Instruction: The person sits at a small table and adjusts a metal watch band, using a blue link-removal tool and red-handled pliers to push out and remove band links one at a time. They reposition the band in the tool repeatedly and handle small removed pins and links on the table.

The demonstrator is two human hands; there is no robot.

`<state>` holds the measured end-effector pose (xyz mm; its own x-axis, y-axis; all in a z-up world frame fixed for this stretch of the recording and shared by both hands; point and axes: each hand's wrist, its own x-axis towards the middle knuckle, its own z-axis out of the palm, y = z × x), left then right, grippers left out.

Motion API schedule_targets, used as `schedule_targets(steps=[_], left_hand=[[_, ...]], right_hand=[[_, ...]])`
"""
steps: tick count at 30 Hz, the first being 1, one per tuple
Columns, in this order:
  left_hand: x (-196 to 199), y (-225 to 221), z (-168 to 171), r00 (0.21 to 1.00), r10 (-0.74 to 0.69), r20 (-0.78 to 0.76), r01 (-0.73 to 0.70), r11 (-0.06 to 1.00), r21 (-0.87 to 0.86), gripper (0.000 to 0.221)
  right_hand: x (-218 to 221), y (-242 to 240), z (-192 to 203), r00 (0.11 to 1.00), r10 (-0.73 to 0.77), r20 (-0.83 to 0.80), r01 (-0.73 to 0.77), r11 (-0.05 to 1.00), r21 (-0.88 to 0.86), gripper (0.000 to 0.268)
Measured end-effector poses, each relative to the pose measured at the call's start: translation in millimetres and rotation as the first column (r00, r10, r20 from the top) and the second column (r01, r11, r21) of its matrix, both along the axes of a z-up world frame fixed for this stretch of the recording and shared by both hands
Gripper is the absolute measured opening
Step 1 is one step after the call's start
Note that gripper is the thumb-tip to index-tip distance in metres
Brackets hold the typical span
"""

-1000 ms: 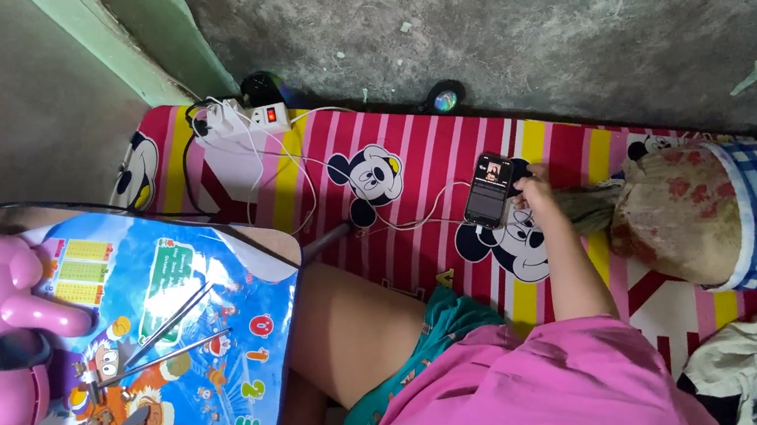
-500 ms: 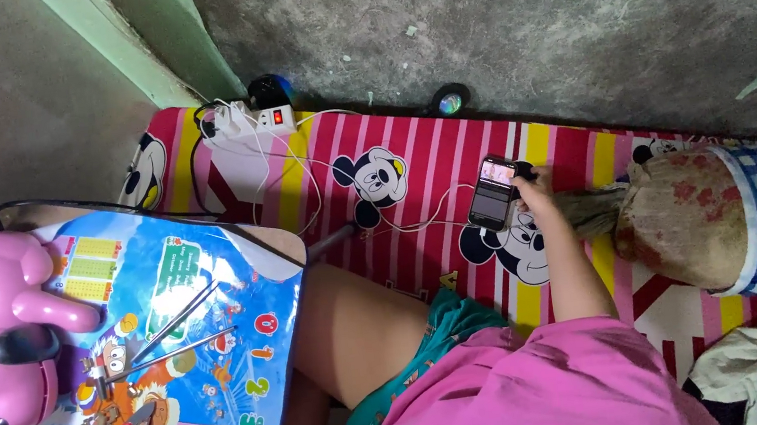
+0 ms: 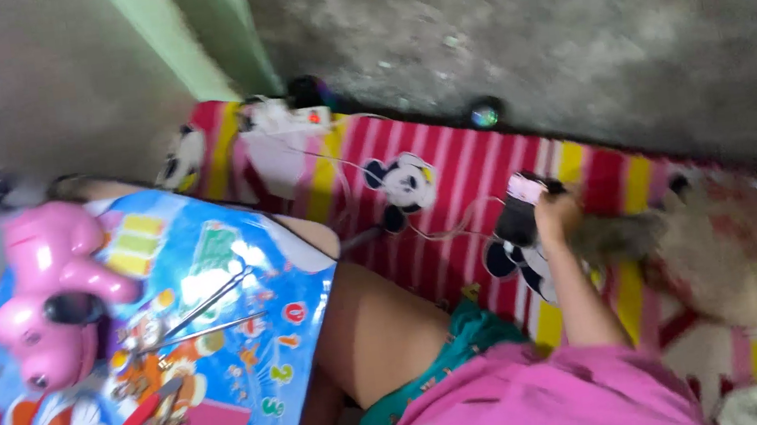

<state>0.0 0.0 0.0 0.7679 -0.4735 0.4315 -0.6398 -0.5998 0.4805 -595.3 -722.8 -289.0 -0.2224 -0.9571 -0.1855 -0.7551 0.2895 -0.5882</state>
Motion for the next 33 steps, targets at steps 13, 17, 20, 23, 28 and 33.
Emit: schedule_targets(steps=[13,17,20,23,28,33], left_hand=[[-163,-115,154,0.891,0.447,0.078,-0.376,0.822,-0.427,0.014],[-155,-120,185,0.882,0.381,-0.276,-0.471,0.717,-0.514,0.015],[-147,-116,171,0.854,0.285,-0.435,-0.511,0.613,-0.602,0.016],[-148,-116,170,0.788,0.306,-0.533,-0.598,0.584,-0.549,0.013],[-129,-95,154,0.772,0.419,-0.477,-0.629,0.605,-0.488,0.019],[-128,-83,125,0.762,0.561,-0.324,-0.647,0.687,-0.333,0.022]], right_hand=[[386,275,441,-0.204,0.938,-0.281,-0.328,-0.336,-0.883,0.015],[463,341,446,-0.563,0.588,-0.581,-0.271,-0.795,-0.543,0.01],[501,381,452,-0.802,0.522,-0.292,-0.368,-0.815,-0.448,0.01],[510,403,446,-0.768,0.532,-0.358,-0.401,-0.834,-0.379,0.014],[514,398,417,-0.626,0.61,-0.486,-0.385,-0.783,-0.488,0.008],[526,387,403,-0.534,0.71,-0.459,-0.437,-0.696,-0.569,0.008]])
